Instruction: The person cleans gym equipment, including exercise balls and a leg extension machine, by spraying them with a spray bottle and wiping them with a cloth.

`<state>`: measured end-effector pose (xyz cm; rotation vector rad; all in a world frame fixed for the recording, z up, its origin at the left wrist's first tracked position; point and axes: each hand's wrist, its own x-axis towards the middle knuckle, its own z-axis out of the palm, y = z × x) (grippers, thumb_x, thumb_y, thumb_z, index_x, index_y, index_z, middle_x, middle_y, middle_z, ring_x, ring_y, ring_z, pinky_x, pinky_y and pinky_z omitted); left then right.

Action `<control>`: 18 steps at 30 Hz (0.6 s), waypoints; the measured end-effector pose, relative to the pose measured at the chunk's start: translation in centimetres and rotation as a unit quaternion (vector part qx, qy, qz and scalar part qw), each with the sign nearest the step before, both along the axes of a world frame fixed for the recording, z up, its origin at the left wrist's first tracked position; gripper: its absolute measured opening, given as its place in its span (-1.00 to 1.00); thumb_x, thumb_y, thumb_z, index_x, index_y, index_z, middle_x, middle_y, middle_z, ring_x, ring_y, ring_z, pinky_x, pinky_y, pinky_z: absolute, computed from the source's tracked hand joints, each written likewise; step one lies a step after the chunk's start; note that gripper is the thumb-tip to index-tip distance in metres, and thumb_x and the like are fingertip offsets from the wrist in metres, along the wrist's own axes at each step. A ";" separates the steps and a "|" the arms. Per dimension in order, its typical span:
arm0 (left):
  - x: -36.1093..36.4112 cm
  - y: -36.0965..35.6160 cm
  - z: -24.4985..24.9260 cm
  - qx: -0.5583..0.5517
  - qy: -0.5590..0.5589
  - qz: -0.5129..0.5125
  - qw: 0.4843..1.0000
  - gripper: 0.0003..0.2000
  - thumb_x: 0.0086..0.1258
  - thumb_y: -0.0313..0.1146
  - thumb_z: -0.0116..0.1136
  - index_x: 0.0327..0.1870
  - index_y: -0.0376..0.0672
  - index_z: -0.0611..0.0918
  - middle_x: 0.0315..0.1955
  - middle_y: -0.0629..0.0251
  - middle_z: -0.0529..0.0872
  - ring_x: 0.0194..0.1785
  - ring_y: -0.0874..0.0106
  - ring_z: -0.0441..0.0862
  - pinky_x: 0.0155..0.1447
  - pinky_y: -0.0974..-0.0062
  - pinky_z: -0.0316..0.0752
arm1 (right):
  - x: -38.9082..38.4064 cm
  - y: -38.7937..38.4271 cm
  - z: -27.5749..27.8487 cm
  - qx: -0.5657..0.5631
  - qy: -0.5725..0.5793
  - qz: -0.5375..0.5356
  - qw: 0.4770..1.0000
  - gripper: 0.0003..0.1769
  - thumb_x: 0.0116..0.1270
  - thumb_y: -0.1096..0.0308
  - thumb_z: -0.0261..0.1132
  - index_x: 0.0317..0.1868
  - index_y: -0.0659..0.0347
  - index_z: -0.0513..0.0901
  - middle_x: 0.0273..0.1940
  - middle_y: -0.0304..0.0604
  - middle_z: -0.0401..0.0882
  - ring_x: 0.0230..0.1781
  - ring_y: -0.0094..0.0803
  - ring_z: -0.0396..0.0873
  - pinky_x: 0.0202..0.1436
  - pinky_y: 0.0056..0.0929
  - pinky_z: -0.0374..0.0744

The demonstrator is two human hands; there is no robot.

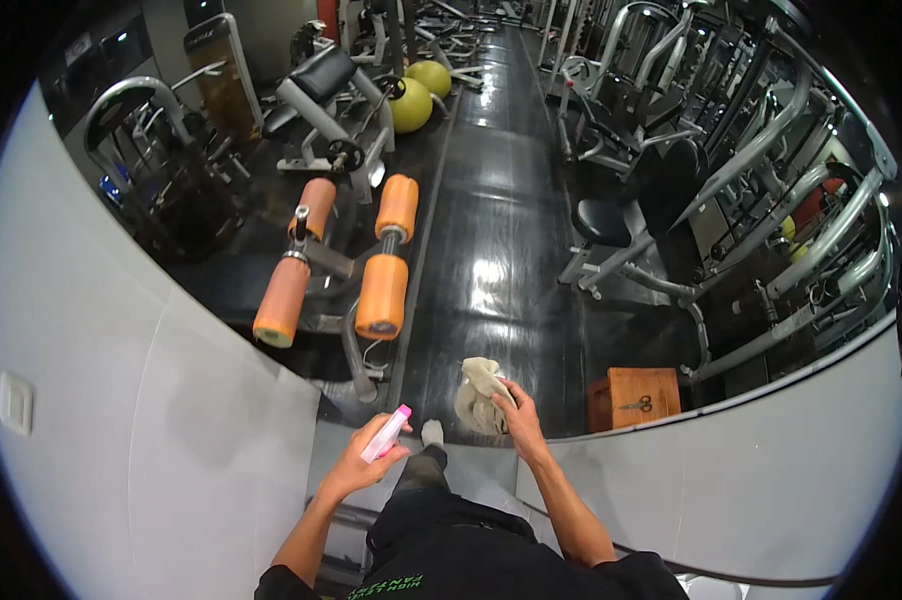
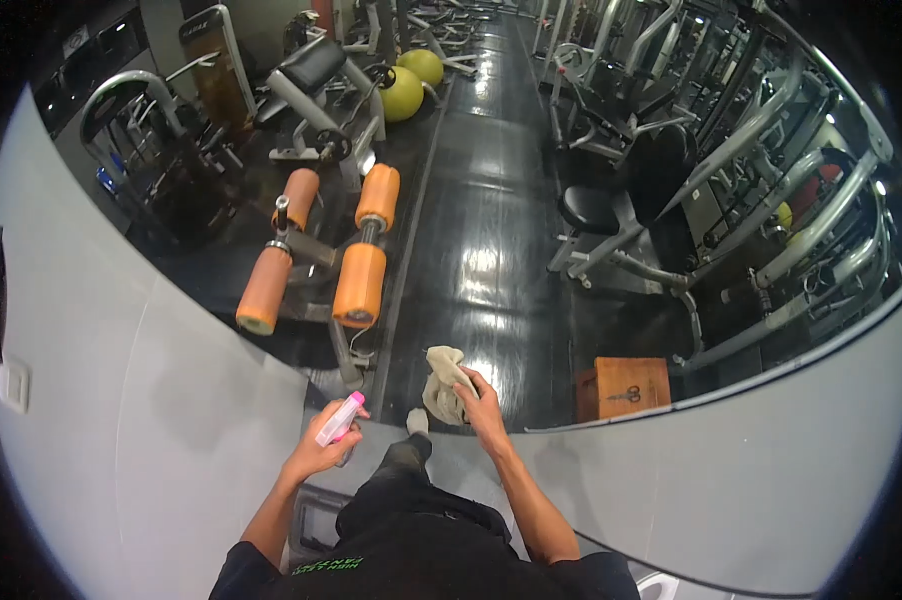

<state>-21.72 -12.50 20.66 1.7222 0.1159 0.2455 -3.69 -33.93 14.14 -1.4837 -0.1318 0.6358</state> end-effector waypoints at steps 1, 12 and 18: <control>2.1 0.9 -0.4 -0.004 -0.017 0.004 1.000 -0.69 0.27 -0.48 0.27 0.02 -0.22 0.53 -0.46 0.39 0.53 -0.45 0.63 0.41 -0.32 0.61 0.36 | 1.4 0.8 0.2 -0.002 0.001 -0.011 1.000 -0.61 0.37 0.39 0.21 0.18 0.28 0.51 0.01 -0.20 0.56 0.04 -0.50 0.46 0.14 -0.50 0.41; 19.3 5.6 -0.1 -0.170 -0.051 0.070 0.982 -0.63 0.28 -0.60 0.21 0.10 -0.29 0.45 -0.17 0.31 0.58 -0.31 0.63 0.55 -0.20 0.65 0.49 | 13.6 6.0 -0.4 0.048 0.019 -0.149 0.988 -0.55 0.37 0.43 0.15 0.27 0.23 0.43 0.10 -0.15 0.51 0.06 -0.44 0.49 0.13 -0.47 0.47; 27.1 8.6 0.9 -0.173 -0.016 0.013 0.985 -0.60 0.29 -0.61 0.19 0.13 -0.27 0.37 -0.19 0.28 0.56 -0.39 0.62 0.54 -0.25 0.64 0.50 | 18.4 6.2 -4.1 0.100 0.123 -0.234 0.959 -0.42 0.29 0.47 0.14 0.34 0.20 0.30 0.12 -0.03 0.49 0.07 -0.31 0.51 0.10 -0.38 0.51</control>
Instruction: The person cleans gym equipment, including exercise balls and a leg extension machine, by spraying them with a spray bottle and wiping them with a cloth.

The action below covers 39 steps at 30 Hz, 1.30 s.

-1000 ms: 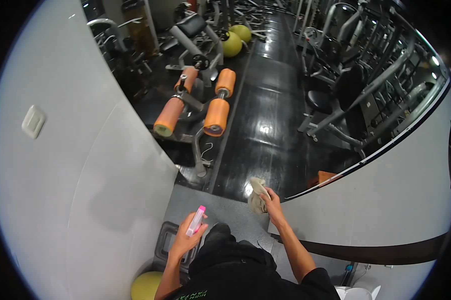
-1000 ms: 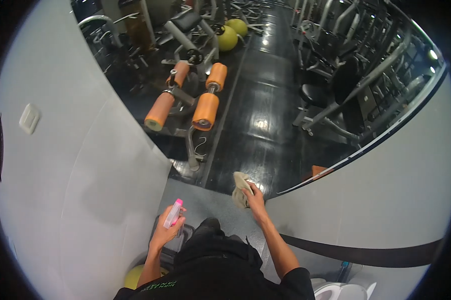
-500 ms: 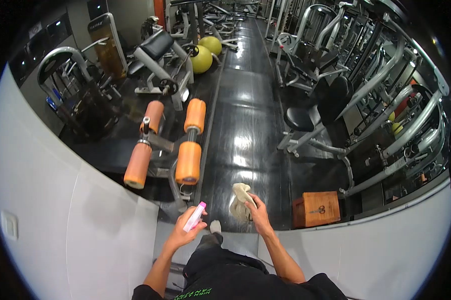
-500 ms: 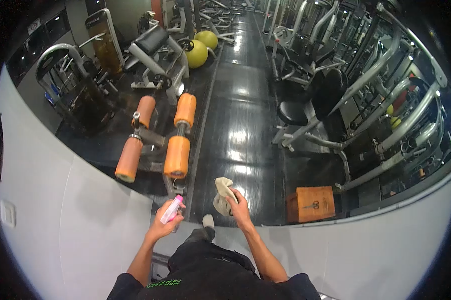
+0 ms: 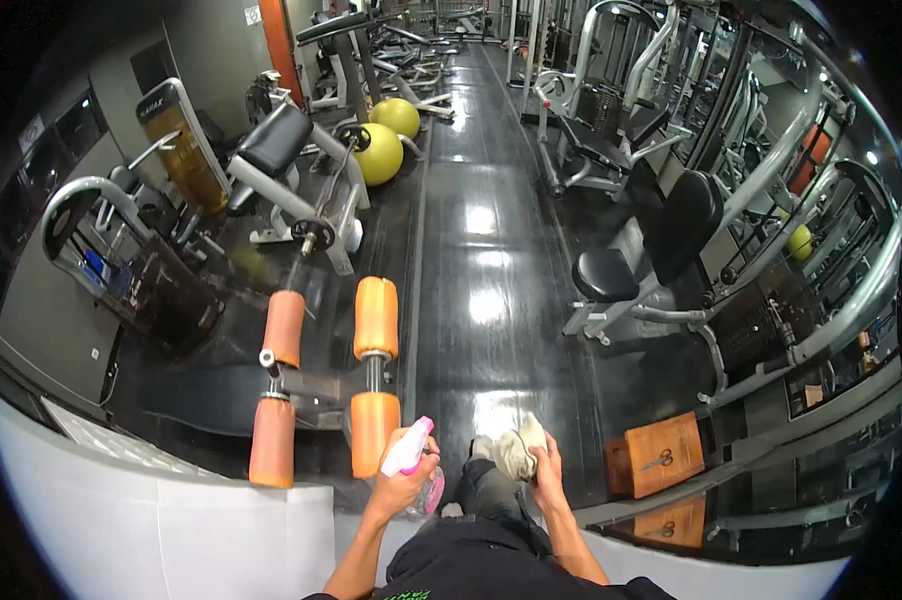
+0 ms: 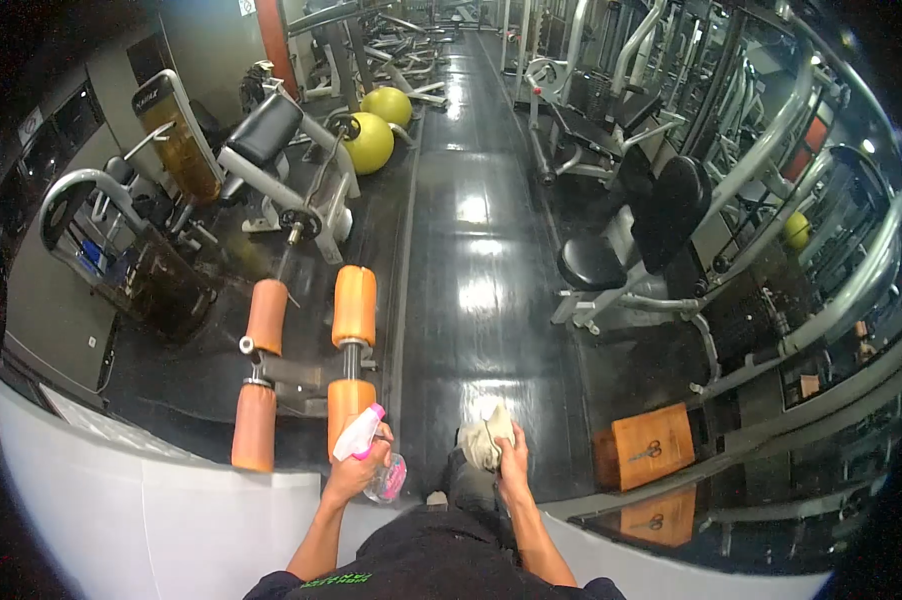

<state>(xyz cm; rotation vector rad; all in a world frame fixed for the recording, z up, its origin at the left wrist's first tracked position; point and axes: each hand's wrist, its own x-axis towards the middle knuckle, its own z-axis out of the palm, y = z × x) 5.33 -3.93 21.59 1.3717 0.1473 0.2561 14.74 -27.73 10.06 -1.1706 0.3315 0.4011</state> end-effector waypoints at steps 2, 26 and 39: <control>2.7 0.9 -1.3 -0.014 0.006 -0.003 1.000 -0.58 0.29 -0.58 0.20 0.13 -0.27 0.34 -0.21 0.28 0.56 -0.40 0.61 0.54 -0.25 0.62 0.51 | 2.2 0.4 -0.9 -0.013 0.044 -0.001 0.999 -0.44 0.27 0.51 0.12 0.32 0.19 0.32 0.10 -0.03 0.50 0.04 -0.29 0.54 0.07 -0.36 0.54; 37.7 13.3 -2.3 0.182 -0.071 0.183 0.964 -0.39 0.38 0.02 0.17 0.22 -0.35 0.42 0.01 0.18 0.56 -0.26 0.43 0.61 -0.03 0.46 0.47 | 50.0 16.9 1.5 -0.032 -0.109 0.159 0.981 -0.43 0.21 0.48 0.13 0.28 0.20 0.36 0.09 -0.13 0.50 0.05 -0.36 0.52 0.08 -0.41 0.52; 58.0 27.8 -3.9 0.079 -0.072 0.230 0.967 -0.48 0.33 -0.60 0.18 0.33 -0.31 0.37 -0.12 0.29 0.55 -0.38 0.61 0.51 -0.27 0.61 0.52 | 66.7 30.5 3.0 0.042 -0.030 0.133 0.990 -0.50 0.29 0.51 0.10 0.27 0.26 0.38 0.11 -0.08 0.52 0.08 -0.34 0.53 0.16 -0.38 0.51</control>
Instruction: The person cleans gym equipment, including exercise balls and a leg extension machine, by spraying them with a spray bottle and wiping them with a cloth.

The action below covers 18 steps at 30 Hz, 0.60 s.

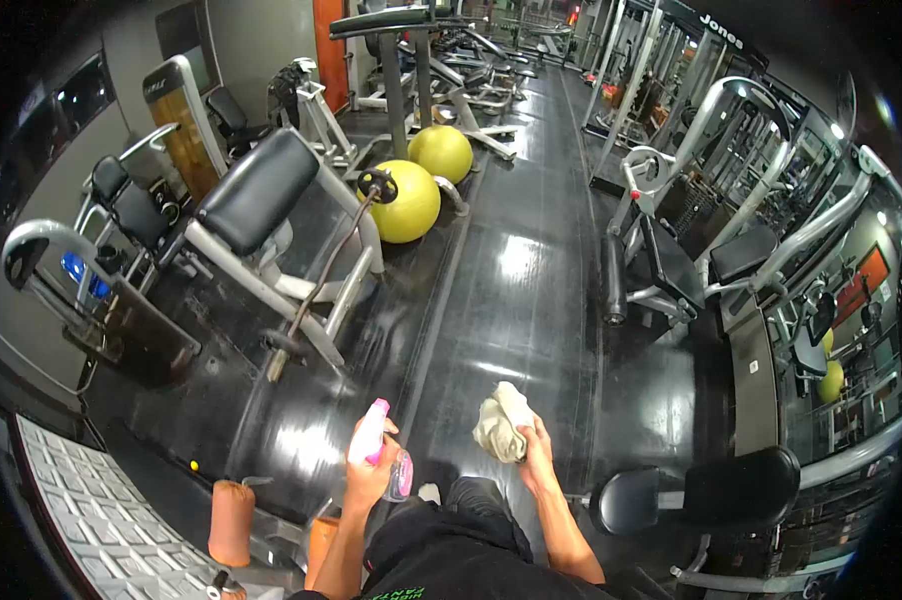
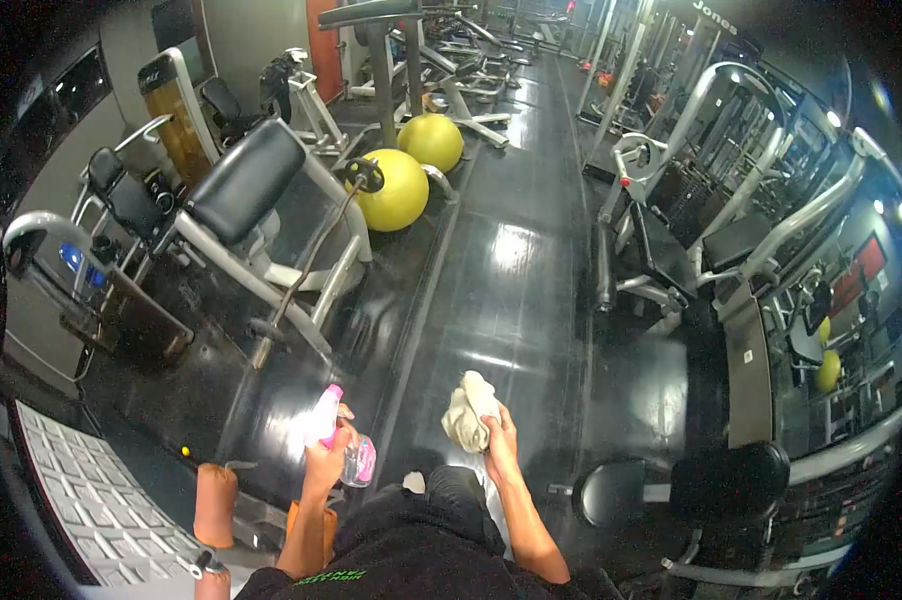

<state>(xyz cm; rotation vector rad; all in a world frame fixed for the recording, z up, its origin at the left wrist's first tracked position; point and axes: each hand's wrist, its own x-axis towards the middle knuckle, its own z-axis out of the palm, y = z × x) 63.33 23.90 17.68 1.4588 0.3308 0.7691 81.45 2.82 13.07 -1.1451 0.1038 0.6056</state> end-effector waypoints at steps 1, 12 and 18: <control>1.7 1.1 0.1 0.005 0.000 -0.004 1.000 -0.48 0.33 -0.60 0.18 0.33 -0.31 0.37 -0.12 0.29 0.55 -0.38 0.61 0.51 -0.27 0.61 0.52 | 1.2 0.3 -0.6 0.005 0.000 -0.004 1.000 -0.50 0.29 0.51 0.10 0.27 0.26 0.38 0.11 -0.08 0.52 0.08 -0.34 0.53 0.16 -0.38 0.51; 21.8 8.6 -0.9 -0.071 0.024 -0.005 0.997 -0.68 0.34 -0.67 0.06 0.11 -0.31 0.48 -0.16 0.24 0.61 -0.39 0.61 0.54 -0.26 0.59 0.52 | 16.9 3.2 -7.4 0.003 0.093 -0.209 0.973 -0.50 0.27 0.43 0.11 0.25 0.19 0.38 0.05 -0.12 0.53 0.02 -0.26 0.57 0.09 -0.25 0.57; 33.7 12.8 -0.1 -0.084 0.014 0.000 0.996 -0.76 0.36 -0.65 0.05 0.03 -0.31 0.49 -0.19 0.26 0.61 -0.40 0.62 0.55 -0.28 0.58 0.52 | 32.1 7.9 -7.0 0.017 0.043 -0.161 0.986 -0.52 0.31 0.43 0.09 0.27 0.20 0.37 0.08 -0.15 0.51 0.07 -0.30 0.54 0.12 -0.30 0.54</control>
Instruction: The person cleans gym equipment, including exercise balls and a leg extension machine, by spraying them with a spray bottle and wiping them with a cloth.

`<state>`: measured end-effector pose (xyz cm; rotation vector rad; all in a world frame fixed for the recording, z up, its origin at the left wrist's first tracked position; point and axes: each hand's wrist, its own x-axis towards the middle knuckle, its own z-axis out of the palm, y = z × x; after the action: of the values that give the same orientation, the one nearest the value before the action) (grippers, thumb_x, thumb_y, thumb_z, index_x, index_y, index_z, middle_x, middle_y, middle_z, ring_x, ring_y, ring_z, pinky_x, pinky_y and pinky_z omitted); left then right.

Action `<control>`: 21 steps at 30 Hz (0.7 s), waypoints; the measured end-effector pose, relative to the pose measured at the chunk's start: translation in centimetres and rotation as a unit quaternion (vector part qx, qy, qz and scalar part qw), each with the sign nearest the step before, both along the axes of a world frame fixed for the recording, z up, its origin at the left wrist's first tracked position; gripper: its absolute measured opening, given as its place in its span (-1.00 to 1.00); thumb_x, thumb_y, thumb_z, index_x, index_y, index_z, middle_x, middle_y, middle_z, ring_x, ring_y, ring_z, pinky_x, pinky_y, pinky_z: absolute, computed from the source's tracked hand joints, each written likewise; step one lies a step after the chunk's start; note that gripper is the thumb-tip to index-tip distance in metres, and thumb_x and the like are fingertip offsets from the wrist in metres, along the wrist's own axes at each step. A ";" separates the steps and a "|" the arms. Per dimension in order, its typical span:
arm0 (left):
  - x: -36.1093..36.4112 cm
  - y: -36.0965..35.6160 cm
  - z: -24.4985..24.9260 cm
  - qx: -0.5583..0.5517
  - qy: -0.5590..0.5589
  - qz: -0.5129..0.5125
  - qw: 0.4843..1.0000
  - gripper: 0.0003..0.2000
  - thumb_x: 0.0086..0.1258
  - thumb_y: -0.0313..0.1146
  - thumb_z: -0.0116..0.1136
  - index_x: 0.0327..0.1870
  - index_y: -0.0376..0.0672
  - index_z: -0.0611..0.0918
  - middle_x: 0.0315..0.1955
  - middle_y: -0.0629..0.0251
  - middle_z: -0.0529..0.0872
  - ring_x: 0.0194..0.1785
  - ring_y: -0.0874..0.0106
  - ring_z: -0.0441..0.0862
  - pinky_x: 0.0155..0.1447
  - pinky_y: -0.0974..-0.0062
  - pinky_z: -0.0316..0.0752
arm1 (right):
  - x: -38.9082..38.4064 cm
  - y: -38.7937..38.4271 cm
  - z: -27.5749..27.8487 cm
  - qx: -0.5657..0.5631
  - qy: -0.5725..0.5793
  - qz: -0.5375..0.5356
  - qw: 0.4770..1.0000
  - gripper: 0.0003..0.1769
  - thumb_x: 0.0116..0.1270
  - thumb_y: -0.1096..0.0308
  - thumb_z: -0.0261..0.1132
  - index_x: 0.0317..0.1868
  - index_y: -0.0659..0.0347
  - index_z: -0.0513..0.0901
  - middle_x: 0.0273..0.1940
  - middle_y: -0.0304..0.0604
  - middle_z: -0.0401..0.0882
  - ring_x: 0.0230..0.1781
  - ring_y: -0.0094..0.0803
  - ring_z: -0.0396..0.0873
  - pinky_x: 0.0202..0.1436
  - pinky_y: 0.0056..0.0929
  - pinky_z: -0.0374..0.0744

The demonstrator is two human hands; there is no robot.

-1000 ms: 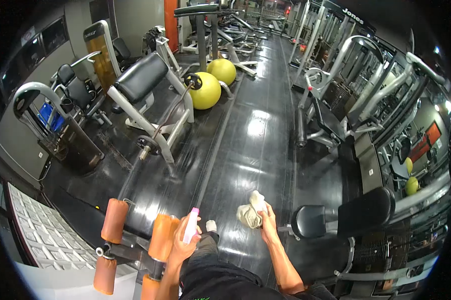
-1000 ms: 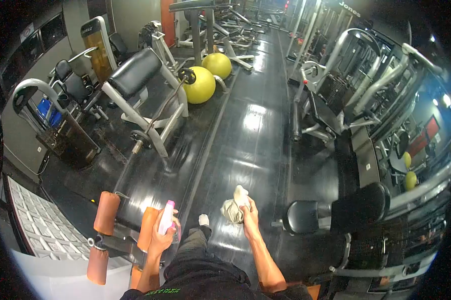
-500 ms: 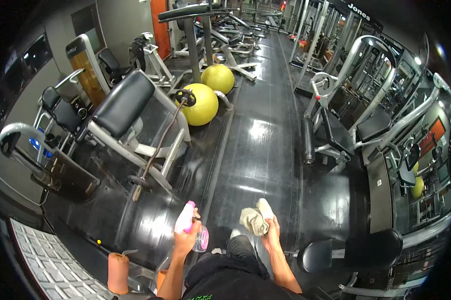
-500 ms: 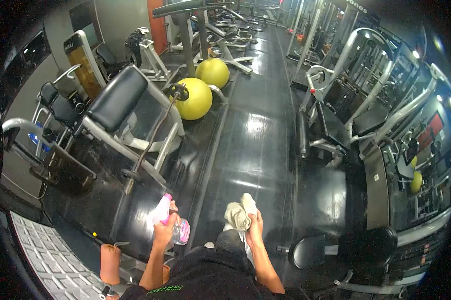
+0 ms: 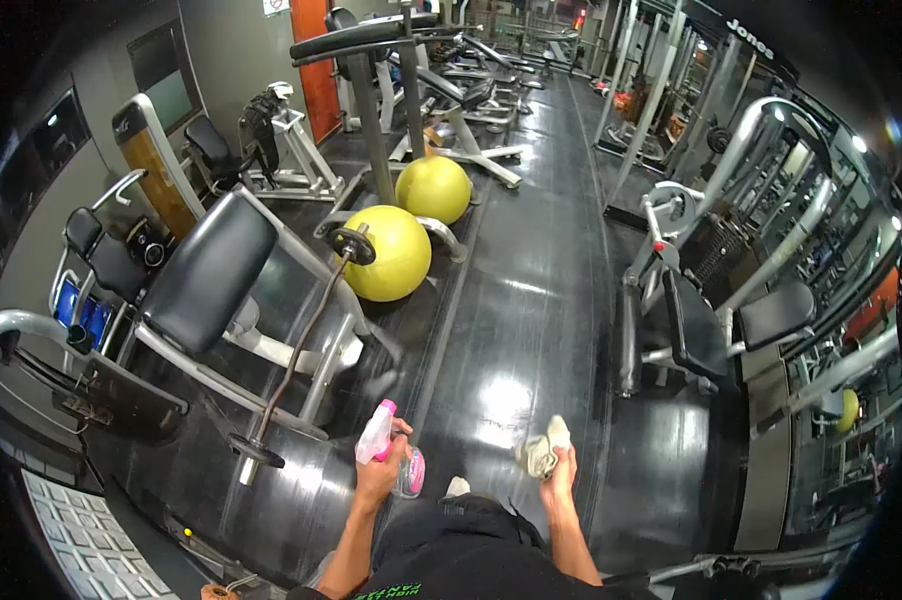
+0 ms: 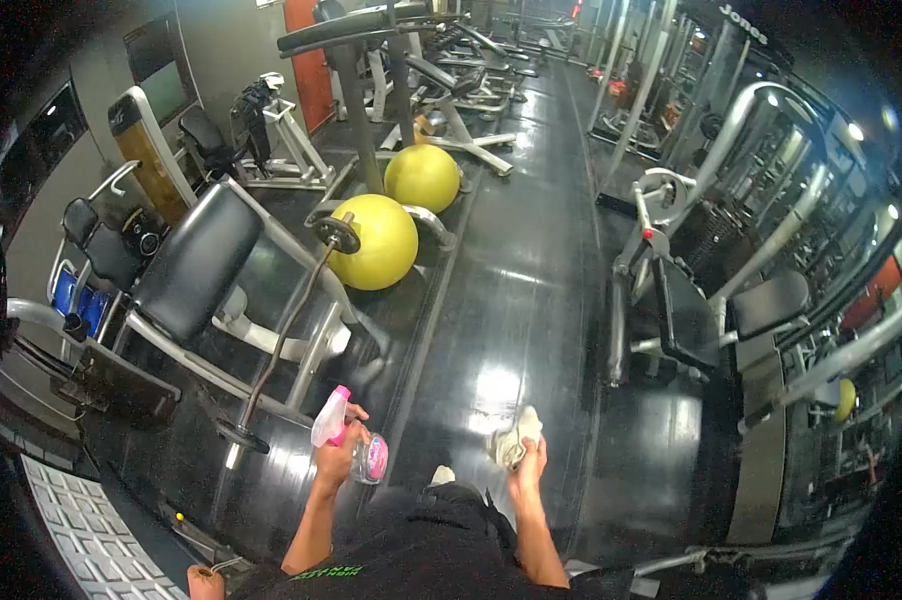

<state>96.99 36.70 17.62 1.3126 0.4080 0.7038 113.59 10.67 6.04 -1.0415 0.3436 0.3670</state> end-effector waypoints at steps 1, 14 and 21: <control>1.2 0.7 0.2 -0.004 0.003 0.006 1.000 -0.76 0.36 -0.65 0.05 0.03 -0.31 0.49 -0.19 0.26 0.61 -0.40 0.62 0.55 -0.28 0.58 0.52 | 2.6 1.2 0.8 -0.002 -0.003 0.017 1.000 -0.50 0.32 0.43 0.09 0.28 0.20 0.35 0.09 -0.14 0.50 0.08 -0.30 0.53 0.14 -0.31 0.53; 14.9 11.4 -2.1 -0.017 0.038 0.132 0.990 -0.77 0.38 -0.62 0.04 0.03 -0.29 0.46 -0.21 0.28 0.55 -0.44 0.56 0.55 -0.31 0.55 0.51 | 22.7 19.5 6.1 -0.036 -0.163 0.202 0.965 -0.58 0.44 0.38 0.10 0.27 0.29 0.38 0.12 -0.18 0.50 0.13 -0.44 0.47 0.19 -0.45 0.45; 25.6 21.3 -3.0 -0.041 0.040 0.185 0.981 -0.81 0.35 -0.59 0.13 -0.06 -0.26 0.49 -0.30 0.34 0.55 -0.45 0.60 0.52 -0.35 0.60 0.51 | 29.8 25.9 1.5 -0.310 -0.245 0.298 0.869 -0.62 0.41 0.36 0.15 0.19 0.34 0.49 0.03 -0.18 0.58 0.04 -0.45 0.50 0.15 -0.48 0.42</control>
<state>122.62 58.04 14.60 1.2020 0.7519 0.9347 143.35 36.55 7.55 -1.8324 -0.3700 0.5407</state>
